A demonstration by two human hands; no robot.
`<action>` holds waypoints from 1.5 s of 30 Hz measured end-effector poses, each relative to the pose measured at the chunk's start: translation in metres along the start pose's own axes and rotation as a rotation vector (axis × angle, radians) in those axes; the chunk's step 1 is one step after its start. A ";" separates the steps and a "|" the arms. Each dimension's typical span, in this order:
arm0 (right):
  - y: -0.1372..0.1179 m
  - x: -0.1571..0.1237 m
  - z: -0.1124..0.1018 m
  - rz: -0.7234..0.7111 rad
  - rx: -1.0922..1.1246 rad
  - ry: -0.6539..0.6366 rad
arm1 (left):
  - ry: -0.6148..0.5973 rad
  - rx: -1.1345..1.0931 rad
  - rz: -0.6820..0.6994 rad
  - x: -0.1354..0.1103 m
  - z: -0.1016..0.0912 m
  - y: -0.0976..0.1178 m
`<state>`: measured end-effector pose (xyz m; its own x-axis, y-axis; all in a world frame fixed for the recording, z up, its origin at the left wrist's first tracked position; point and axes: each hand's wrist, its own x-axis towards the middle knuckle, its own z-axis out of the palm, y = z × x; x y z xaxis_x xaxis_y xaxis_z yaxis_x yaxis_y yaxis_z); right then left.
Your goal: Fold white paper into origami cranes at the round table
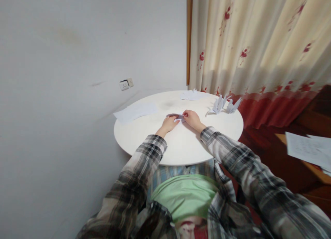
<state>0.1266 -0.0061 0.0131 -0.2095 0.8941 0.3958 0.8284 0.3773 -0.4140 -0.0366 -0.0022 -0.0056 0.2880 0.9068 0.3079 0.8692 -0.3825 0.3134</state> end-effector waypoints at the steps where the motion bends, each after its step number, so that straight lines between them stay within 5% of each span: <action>1: 0.000 0.000 0.000 0.005 -0.003 -0.001 | 0.000 0.007 -0.005 0.000 0.000 0.000; 45: 0.000 -0.002 0.000 0.081 -0.029 0.016 | 0.065 -0.011 0.013 0.000 0.000 0.001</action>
<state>0.1270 -0.0083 0.0122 -0.1334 0.9173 0.3752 0.8572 0.2968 -0.4208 -0.0361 -0.0023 -0.0055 0.2720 0.8886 0.3694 0.8612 -0.3961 0.3186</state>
